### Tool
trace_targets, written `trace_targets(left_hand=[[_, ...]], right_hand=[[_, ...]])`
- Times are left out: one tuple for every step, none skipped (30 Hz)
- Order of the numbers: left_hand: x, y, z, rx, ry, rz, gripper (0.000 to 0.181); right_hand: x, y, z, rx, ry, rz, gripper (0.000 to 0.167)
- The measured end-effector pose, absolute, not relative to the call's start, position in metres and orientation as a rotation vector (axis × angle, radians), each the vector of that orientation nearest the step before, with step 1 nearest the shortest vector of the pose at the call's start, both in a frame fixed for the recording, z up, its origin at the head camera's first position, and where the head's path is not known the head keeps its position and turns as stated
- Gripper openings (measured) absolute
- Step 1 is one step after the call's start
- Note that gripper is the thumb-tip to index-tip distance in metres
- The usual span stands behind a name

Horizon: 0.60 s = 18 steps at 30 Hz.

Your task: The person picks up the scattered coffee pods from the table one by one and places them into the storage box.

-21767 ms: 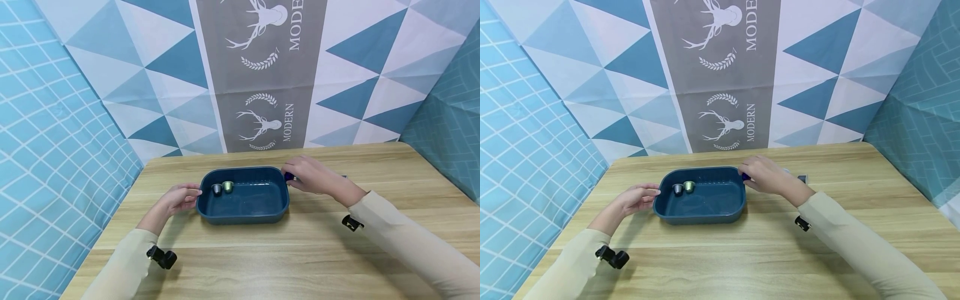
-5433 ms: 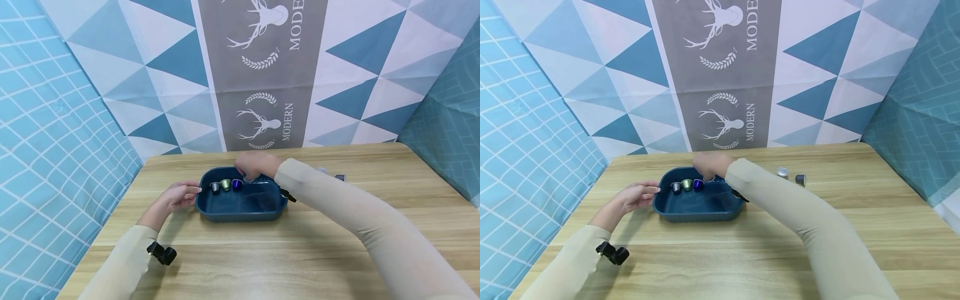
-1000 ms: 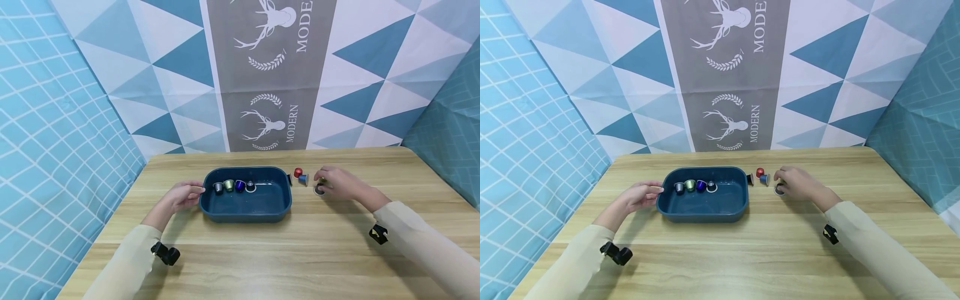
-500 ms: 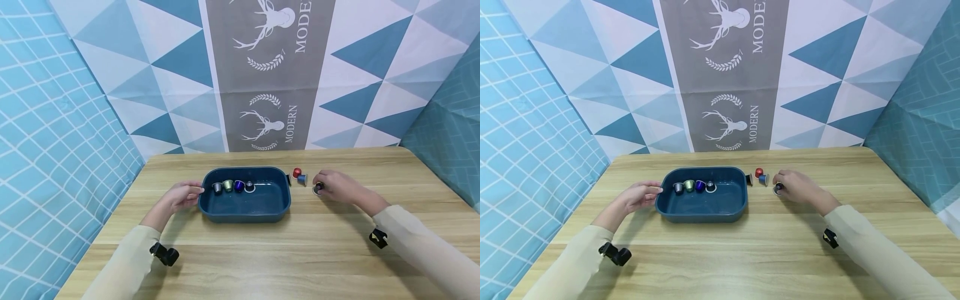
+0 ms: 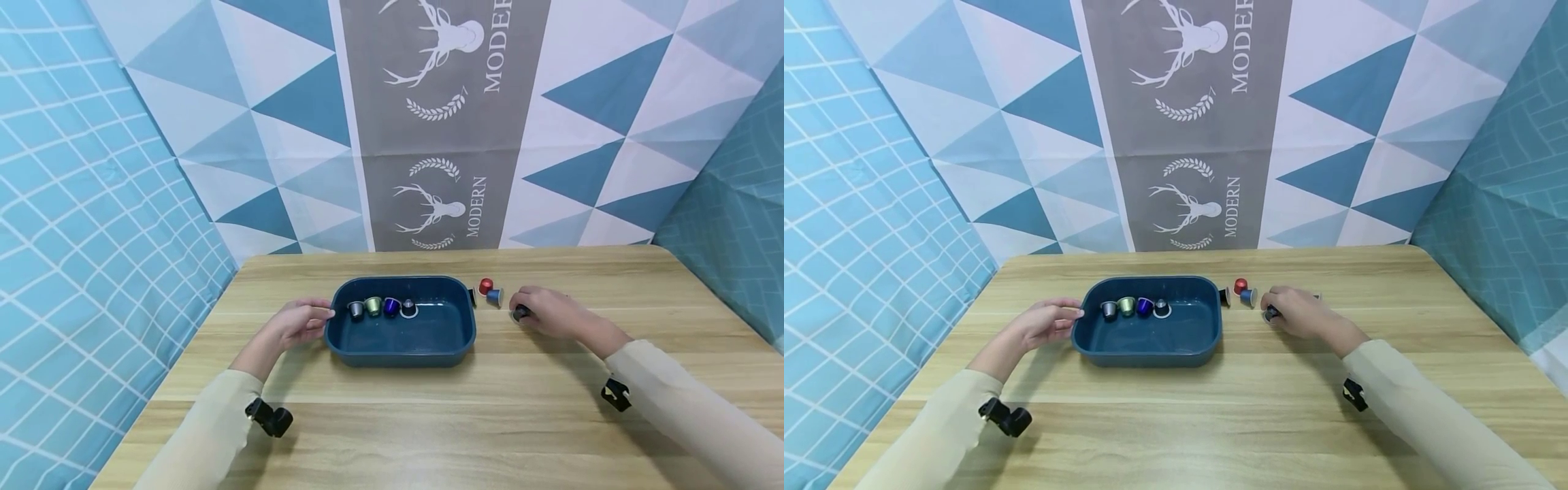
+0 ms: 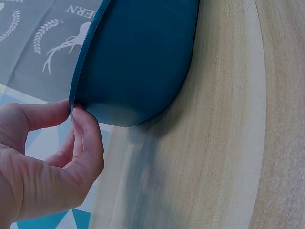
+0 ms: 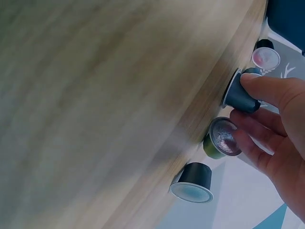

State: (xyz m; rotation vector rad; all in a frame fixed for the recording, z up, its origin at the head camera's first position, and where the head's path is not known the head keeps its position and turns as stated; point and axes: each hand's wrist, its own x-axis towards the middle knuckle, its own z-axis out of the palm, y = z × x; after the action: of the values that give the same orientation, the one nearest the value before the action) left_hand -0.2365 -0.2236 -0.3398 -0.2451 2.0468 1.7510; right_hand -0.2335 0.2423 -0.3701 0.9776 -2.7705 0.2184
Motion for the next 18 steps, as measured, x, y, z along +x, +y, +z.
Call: trace_targets(left_hand=[[-0.2363,-0.2235,-0.3398,-0.246,2.047,1.752,0.046],[-0.2362,-0.2235,-0.3397,-0.247,2.048,1.752,0.046],[-0.2361,-0.2234,-0.3396,-0.247,2.048,1.753,0.046],[-0.2362,-0.2233,-0.3395,-0.249,2.049,1.754,0.045],[-0.2363,-0.2232,-0.3394,-0.249,2.050,1.753,0.045],[-0.2363,-0.2231,-0.3393,-0.251,2.051,1.753,0.045],[-0.2364,-0.2232,-0.3393,-0.251,2.051,1.753,0.045],[-0.2365,-0.2232,-0.3393,-0.250,2.050,1.755,0.044],[-0.2365,-0.2232,-0.3393,-0.249,2.049,1.756,0.044],[-0.2364,-0.2233,-0.3393,-0.248,2.046,1.757,0.044],[-0.2364,-0.2234,-0.3395,-0.248,2.043,1.758,0.044],[-0.2364,-0.2235,-0.3396,-0.246,2.042,1.758,0.044],[-0.2364,-0.2237,-0.3398,-0.245,2.040,1.758,0.044],[-0.2364,-0.2238,-0.3399,-0.244,2.038,1.757,0.044],[-0.2364,-0.2240,-0.3401,-0.243,2.037,1.756,0.045],[-0.2364,-0.2241,-0.3401,-0.244,2.037,1.755,0.045],[-0.2366,-0.2241,-0.3401,-0.244,2.039,1.756,0.045],[-0.2366,-0.2242,-0.3400,-0.241,2.042,1.753,0.046]], right_hand=[[-0.2329,0.2419,-0.3697,0.982,-2.767,0.219,0.021],[-0.2327,0.2420,-0.3695,0.985,-2.764,0.218,0.021],[-0.2324,0.2417,-0.3689,0.992,-2.758,0.218,0.021],[-0.2322,0.2418,-0.3685,0.999,-2.753,0.219,0.020],[-0.2320,0.2419,-0.3681,1.001,-2.750,0.220,0.020],[-0.2318,0.2421,-0.3676,1.006,-2.746,0.223,0.020],[-0.2317,0.2421,-0.3672,1.010,-2.740,0.225,0.020],[-0.2320,0.2422,-0.3672,1.016,-2.731,0.225,0.020],[-0.2321,0.2422,-0.3670,1.020,-2.722,0.224,0.020],[-0.2321,0.2421,-0.3670,1.021,-2.714,0.225,0.021],[-0.2321,0.2420,-0.3671,1.022,-2.706,0.225,0.021],[-0.2323,0.2418,-0.3673,1.023,-2.693,0.222,0.021],[-0.2323,0.2414,-0.3674,1.024,-2.681,0.216,0.021],[-0.2322,0.2411,-0.3673,1.024,-2.668,0.211,0.021],[-0.2320,0.2410,-0.3675,1.024,-2.655,0.210,0.022],[-0.2320,0.2408,-0.3676,1.026,-2.640,0.211,0.022],[-0.2319,0.2407,-0.3675,1.028,-2.623,0.210,0.022],[-0.2319,0.2404,-0.3673,1.030,-2.607,0.209,0.022]])
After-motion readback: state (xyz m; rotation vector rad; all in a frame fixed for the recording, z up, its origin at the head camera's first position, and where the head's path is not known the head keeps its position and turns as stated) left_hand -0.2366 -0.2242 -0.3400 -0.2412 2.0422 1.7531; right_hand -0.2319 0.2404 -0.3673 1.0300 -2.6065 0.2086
